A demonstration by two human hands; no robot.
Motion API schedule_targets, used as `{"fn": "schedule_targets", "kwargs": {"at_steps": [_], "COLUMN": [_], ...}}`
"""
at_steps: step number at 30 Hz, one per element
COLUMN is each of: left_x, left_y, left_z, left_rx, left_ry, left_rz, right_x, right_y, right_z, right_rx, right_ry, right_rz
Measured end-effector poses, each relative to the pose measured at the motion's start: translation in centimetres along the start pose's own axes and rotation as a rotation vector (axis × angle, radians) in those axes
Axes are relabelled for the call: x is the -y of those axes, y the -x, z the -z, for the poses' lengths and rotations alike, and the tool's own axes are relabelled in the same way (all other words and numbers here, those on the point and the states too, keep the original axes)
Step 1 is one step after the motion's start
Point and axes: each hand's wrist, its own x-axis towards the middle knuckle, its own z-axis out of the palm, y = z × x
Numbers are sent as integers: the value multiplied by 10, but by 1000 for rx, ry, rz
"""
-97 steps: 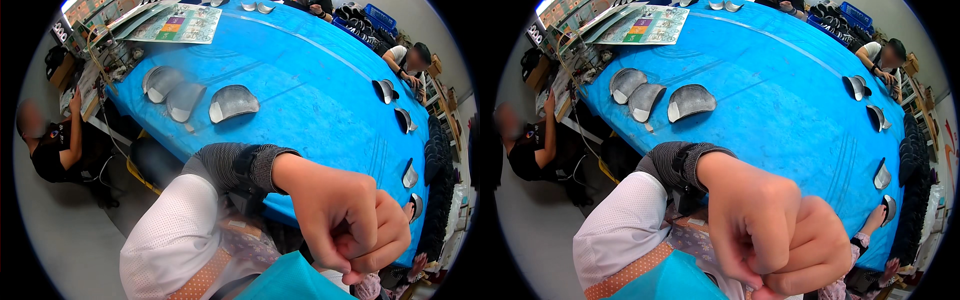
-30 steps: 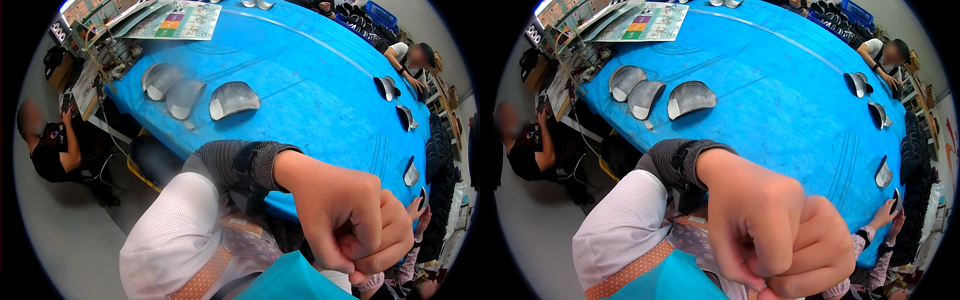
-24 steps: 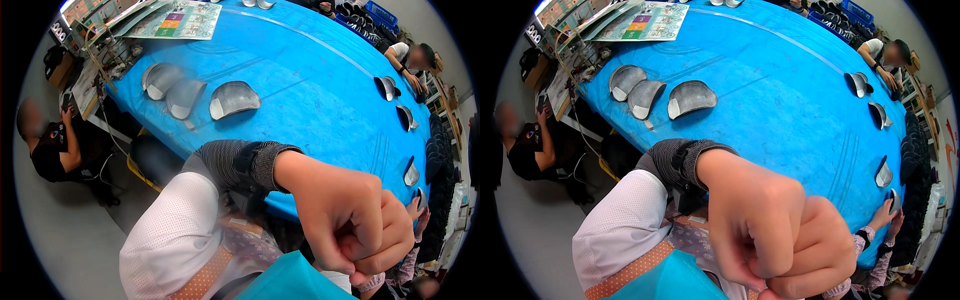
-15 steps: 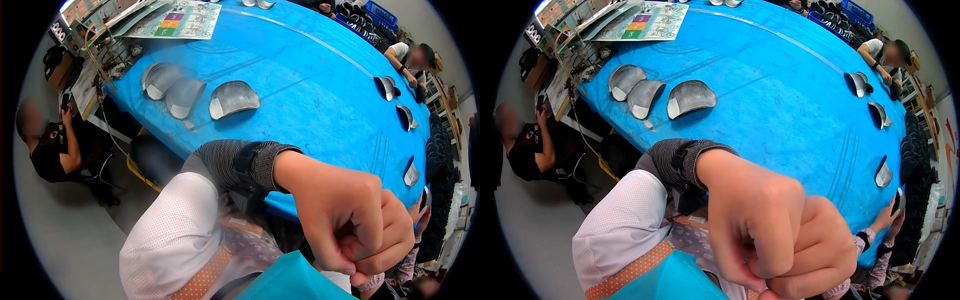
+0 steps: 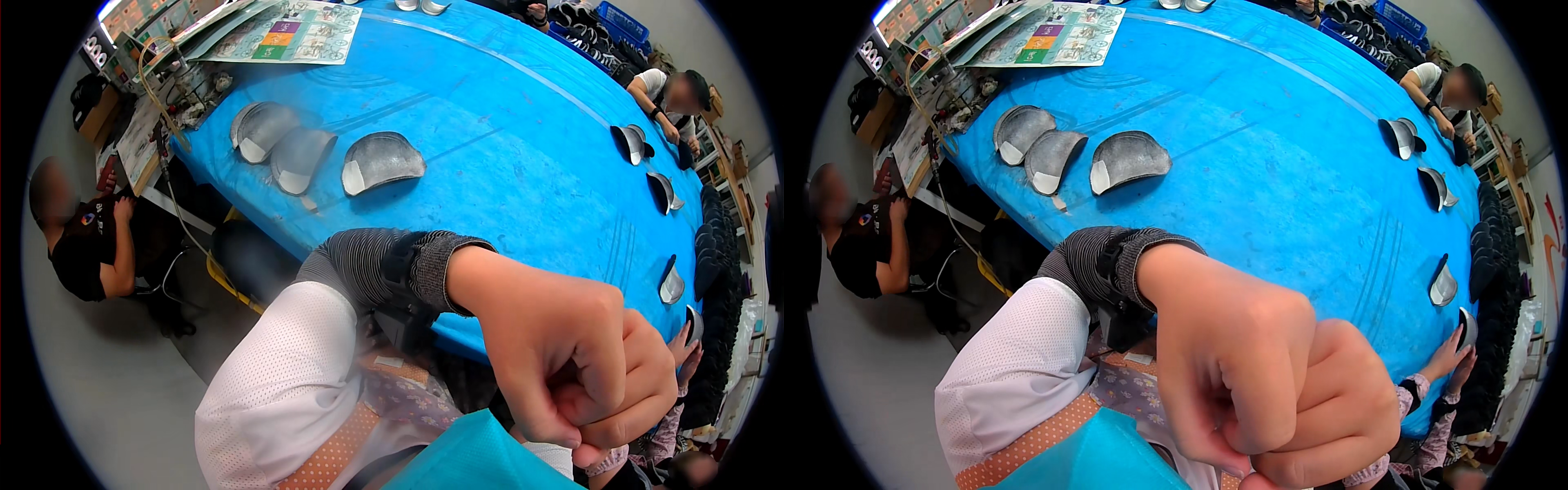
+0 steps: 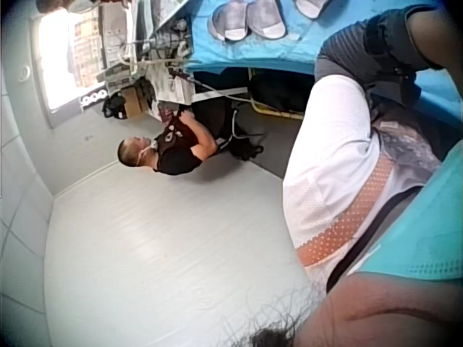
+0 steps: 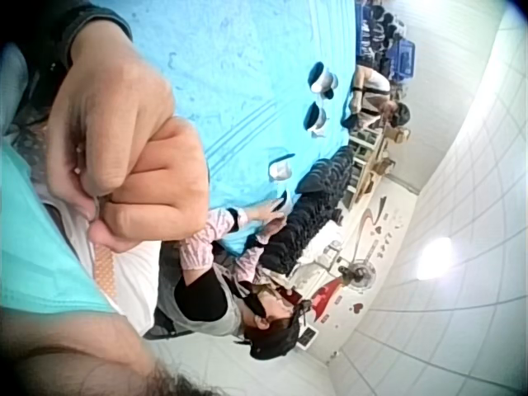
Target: Inspecting and sorting semi-circular shoe components on a production table.
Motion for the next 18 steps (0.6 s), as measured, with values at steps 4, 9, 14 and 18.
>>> {"fn": "schedule_targets", "kwargs": {"at_steps": [4, 9, 14, 18], "left_x": [-12, -12, -14, -13], "left_y": [4, 4, 5, 5], "left_z": [3, 3, 3, 4], "left_rx": [16, 17, 43, 44], "left_ry": [-221, -273, -336, -337], "left_rz": [305, 286, 362, 369], "right_x": [-29, -32, -34, -32], "right_y": [21, 16, 14, 17], "right_z": [-9, -11, -11, -9], "right_rx": [-251, -275, -286, -292], "right_ry": [-338, -328, -331, -330], "right_rz": [468, 508, 527, 525]}}
